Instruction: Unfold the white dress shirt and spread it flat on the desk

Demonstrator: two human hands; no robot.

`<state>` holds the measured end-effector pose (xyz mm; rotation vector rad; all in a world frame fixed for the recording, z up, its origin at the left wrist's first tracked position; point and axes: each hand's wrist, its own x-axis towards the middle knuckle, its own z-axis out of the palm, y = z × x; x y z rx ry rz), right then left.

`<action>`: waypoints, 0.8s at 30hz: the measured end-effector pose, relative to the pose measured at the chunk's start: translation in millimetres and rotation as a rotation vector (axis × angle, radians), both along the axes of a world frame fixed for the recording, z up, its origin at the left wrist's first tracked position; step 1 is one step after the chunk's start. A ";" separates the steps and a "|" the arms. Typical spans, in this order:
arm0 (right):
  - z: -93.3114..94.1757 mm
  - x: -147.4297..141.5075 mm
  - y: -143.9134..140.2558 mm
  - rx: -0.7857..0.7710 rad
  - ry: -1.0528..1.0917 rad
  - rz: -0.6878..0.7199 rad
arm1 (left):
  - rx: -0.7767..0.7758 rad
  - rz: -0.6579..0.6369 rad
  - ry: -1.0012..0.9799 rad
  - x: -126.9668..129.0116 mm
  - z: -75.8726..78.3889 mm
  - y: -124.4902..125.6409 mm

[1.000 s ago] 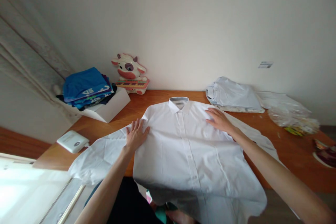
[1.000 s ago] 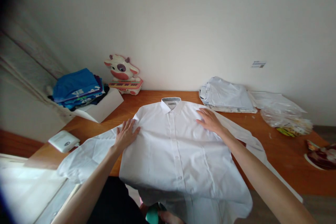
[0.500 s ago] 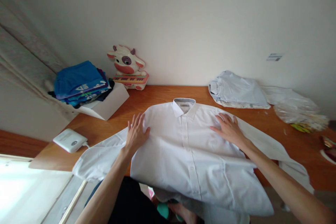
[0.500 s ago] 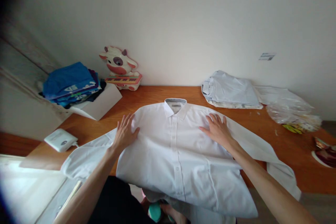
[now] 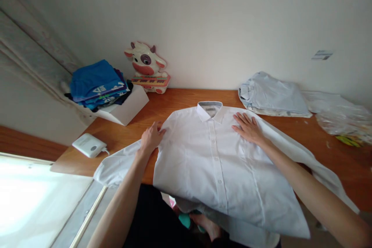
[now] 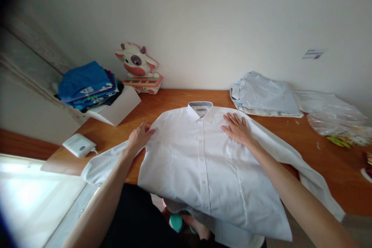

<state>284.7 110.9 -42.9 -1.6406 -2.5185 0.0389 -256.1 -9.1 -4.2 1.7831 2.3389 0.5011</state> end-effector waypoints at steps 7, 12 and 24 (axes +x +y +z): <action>0.4 5.7 -17.1 0.006 -0.025 0.013 | 0.021 -0.083 -0.229 -32.9 4.5 -4.5; -1.9 7.9 -15.1 0.019 -0.028 0.020 | -0.023 -0.019 -0.180 -41.9 4.7 -4.3; -8.5 9.9 -11.3 0.086 -0.015 0.029 | -0.147 -0.067 0.150 5.3 38.2 -52.4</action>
